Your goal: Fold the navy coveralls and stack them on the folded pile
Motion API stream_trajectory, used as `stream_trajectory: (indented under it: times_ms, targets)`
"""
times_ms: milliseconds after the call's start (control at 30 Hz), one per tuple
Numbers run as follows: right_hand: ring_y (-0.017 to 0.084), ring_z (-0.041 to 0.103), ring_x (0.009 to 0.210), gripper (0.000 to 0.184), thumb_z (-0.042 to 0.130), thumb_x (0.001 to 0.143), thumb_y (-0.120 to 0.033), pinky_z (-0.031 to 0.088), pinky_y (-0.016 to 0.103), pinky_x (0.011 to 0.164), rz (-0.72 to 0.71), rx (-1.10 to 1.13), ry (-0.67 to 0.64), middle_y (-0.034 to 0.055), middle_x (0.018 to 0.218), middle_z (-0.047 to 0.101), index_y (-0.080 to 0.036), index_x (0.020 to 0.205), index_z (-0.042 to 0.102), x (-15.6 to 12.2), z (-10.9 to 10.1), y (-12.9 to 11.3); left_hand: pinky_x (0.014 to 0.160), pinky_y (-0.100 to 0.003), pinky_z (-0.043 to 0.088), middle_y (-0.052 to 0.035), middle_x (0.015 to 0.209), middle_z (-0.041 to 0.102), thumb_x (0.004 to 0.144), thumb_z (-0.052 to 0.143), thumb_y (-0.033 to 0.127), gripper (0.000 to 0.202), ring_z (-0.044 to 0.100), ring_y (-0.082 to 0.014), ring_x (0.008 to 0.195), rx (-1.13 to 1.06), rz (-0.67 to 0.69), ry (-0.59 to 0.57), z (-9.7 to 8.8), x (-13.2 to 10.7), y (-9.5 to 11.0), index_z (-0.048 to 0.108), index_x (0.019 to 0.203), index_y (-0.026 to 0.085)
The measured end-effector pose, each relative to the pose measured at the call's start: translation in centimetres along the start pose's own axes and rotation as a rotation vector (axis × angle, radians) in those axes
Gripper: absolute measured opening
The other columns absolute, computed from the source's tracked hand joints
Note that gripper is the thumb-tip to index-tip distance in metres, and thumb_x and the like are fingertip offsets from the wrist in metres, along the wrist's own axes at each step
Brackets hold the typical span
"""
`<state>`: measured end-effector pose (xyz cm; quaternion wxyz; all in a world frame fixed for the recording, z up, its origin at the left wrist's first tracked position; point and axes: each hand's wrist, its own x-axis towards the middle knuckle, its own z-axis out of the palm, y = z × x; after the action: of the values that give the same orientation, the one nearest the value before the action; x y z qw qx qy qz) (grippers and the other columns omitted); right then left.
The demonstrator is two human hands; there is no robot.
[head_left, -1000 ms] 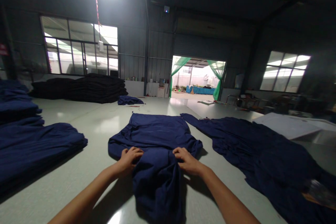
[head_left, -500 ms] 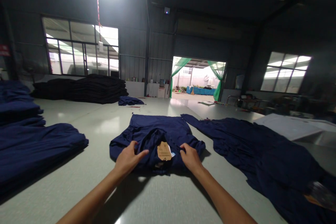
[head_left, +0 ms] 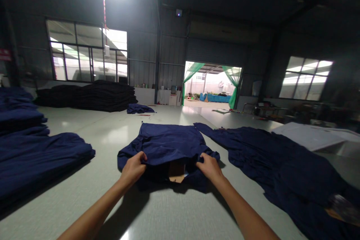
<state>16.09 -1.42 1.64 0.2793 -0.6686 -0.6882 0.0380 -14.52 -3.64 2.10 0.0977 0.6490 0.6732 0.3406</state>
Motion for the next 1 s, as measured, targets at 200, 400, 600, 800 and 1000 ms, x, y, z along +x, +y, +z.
stream_trajectory:
  times_ms: [200, 400, 600, 800, 1000]
  targets:
    - [0.016, 0.051, 0.079, 0.031, 0.039, 0.057, 0.004, 0.032, 0.024, 0.067, -0.059, -0.194, 0.123, 0.0018, 0.078, 0.056, -0.02, 0.072, 0.049, -0.3, -0.8, -0.3, 0.06, -0.025, 0.039, -0.0036, 0.083, 0.058, 0.072, 0.039, 0.011, 0.015, 0.057, -0.0186, 0.074, 0.162, -0.05, 0.126, -1.2, 0.0, -0.7, 0.043, 0.083, 0.021]
    - [0.016, 0.051, 0.082, 0.04, 0.039, 0.059, 0.005, 0.031, 0.025, 0.068, -0.038, -0.188, 0.138, 0.0027, 0.083, 0.057, -0.02, 0.089, 0.048, -0.6, -0.7, -0.7, 0.082, -0.026, 0.039, -0.0058, 0.102, 0.054, 0.07, 0.035, 0.0, 0.041, 0.051, -0.0176, 0.097, 0.288, 0.177, 0.216, -0.2, 0.1, -0.7, 0.048, 0.102, 0.021]
    - [0.02, 0.047, 0.092, 0.036, 0.048, 0.058, -0.004, 0.032, 0.028, 0.075, -0.105, -0.184, 0.135, 0.0063, 0.096, 0.055, -0.018, 0.092, 0.05, -0.9, 0.6, -0.6, 0.09, -0.037, 0.031, -0.0074, 0.121, 0.05, 0.061, 0.043, -0.001, 0.063, 0.041, -0.0235, 0.111, 0.427, 0.313, 0.084, 1.1, -1.0, 0.2, 0.048, 0.118, 0.025]
    - [0.02, 0.049, 0.083, 0.02, 0.05, 0.079, -0.034, 0.029, 0.033, 0.081, -0.342, -0.236, 0.231, 0.0046, 0.077, 0.061, -0.02, 0.068, 0.06, -1.7, -0.2, -2.7, 0.09, -0.045, 0.02, -0.0029, 0.09, 0.065, 0.07, 0.043, 0.008, 0.03, 0.048, -0.0223, 0.095, 0.279, 0.673, -0.069, 1.1, -2.7, 2.9, 0.065, 0.082, 0.026]
    - [0.023, 0.054, 0.09, 0.033, 0.041, 0.085, -0.037, 0.033, 0.035, 0.078, -0.198, -0.26, -0.051, 0.0107, 0.088, 0.066, -0.021, 0.096, 0.067, -2.0, 0.9, -3.3, 0.086, -0.047, 0.025, -0.0025, 0.138, 0.041, 0.077, 0.04, 0.017, 0.061, 0.043, -0.0271, 0.109, 0.265, 0.559, -0.222, 2.9, -2.6, 2.5, 0.032, 0.134, 0.035]
